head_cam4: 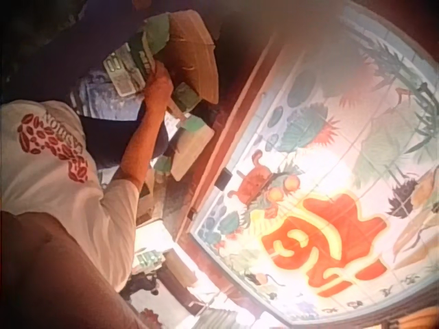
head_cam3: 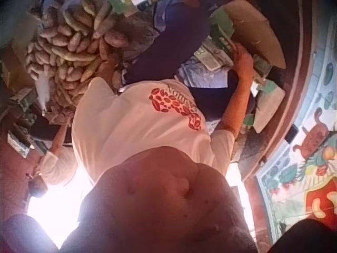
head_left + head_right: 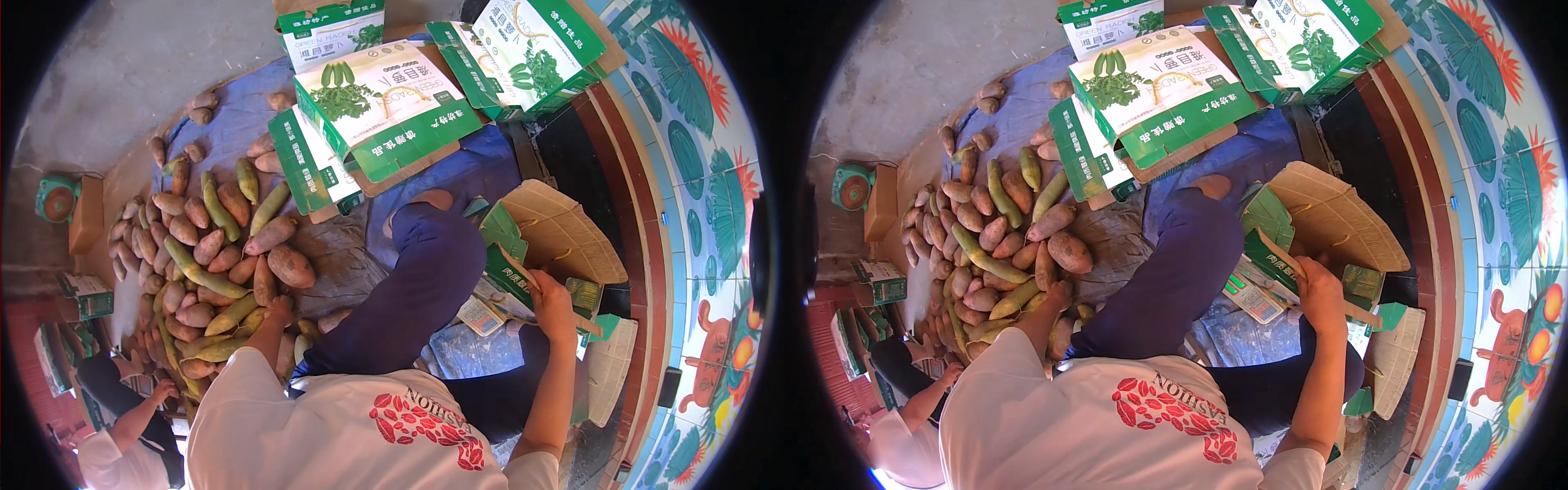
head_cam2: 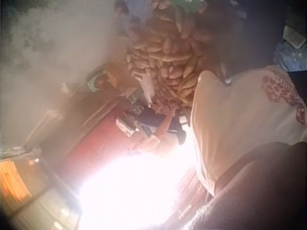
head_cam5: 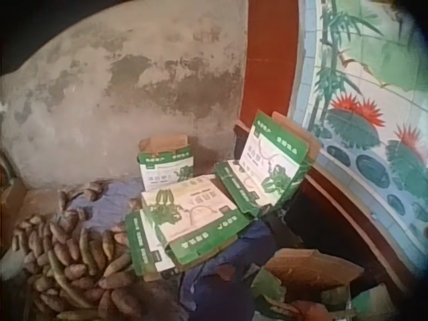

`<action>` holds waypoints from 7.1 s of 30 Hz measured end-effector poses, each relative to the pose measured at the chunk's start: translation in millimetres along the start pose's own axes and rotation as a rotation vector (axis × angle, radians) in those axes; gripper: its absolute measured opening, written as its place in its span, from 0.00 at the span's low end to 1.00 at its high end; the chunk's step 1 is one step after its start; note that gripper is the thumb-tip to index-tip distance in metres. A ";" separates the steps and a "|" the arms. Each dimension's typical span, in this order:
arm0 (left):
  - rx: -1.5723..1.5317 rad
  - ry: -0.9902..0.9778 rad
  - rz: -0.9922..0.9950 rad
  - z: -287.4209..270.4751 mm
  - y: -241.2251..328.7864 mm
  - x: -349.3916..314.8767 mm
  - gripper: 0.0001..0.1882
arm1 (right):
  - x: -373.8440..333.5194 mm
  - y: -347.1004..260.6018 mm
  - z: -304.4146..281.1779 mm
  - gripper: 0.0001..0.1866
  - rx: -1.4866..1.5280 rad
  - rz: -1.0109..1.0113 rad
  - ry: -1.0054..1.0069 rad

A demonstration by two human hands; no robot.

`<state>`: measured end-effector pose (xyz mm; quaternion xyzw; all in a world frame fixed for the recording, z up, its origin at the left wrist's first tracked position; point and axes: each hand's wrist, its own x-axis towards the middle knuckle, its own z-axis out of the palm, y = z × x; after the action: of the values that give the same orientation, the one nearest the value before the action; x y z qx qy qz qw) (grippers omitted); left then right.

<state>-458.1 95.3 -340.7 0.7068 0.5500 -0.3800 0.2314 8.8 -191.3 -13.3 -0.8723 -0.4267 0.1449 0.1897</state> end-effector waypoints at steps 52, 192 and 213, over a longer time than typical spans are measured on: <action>0.479 0.000 0.413 -32.8 68.4 -34.6 0.14 | 1.4 -0.4 2.9 0.11 -0.054 0.038 0.020; -0.394 0.238 -0.326 -2.5 -5.6 -27.3 0.45 | -13.4 -10.6 8.8 0.16 -0.162 0.083 0.047; 0.693 -0.428 0.751 33.3 28.3 -51.3 0.27 | -9.4 -10.2 10.8 0.12 -0.158 0.036 0.057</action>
<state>-445.9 31.4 -322.8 0.7962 0.0437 -0.5651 0.2115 -8.3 -190.9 -17.3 -0.8959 -0.4154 0.0894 0.1299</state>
